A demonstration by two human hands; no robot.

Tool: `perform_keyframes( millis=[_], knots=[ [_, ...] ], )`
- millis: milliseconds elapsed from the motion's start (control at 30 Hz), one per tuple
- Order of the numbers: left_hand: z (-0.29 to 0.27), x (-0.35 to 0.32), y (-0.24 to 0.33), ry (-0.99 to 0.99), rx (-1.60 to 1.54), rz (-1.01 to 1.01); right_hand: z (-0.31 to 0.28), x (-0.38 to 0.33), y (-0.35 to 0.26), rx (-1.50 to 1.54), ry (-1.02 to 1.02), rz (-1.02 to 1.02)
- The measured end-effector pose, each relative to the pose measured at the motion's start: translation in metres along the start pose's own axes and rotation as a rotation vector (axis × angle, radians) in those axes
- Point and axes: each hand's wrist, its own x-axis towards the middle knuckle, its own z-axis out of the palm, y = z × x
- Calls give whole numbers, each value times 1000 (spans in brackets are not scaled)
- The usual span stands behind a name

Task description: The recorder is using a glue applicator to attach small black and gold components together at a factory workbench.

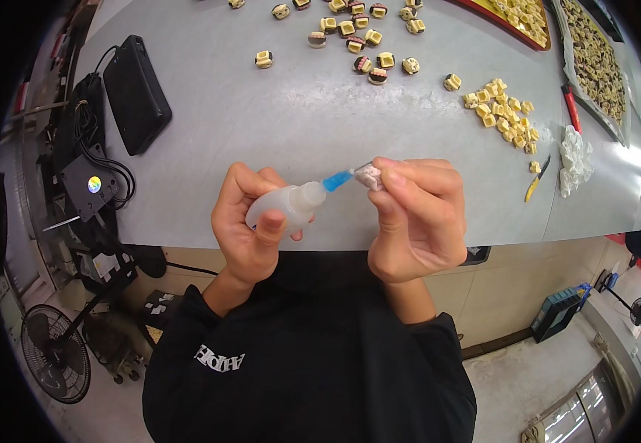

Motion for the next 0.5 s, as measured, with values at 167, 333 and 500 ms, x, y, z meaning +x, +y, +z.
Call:
perform_keyframes(
  millis=[167,333,500],
  knots=[
    [2,1,1,9,-29,-14,2,-3,-1,10,99,30],
    [1,0,0,-13,-6,-12,4,-3,-2,37,158,75],
    [2,0,-1,-13,-2,-4,2,-4,-2,54,159,96]
  ],
)
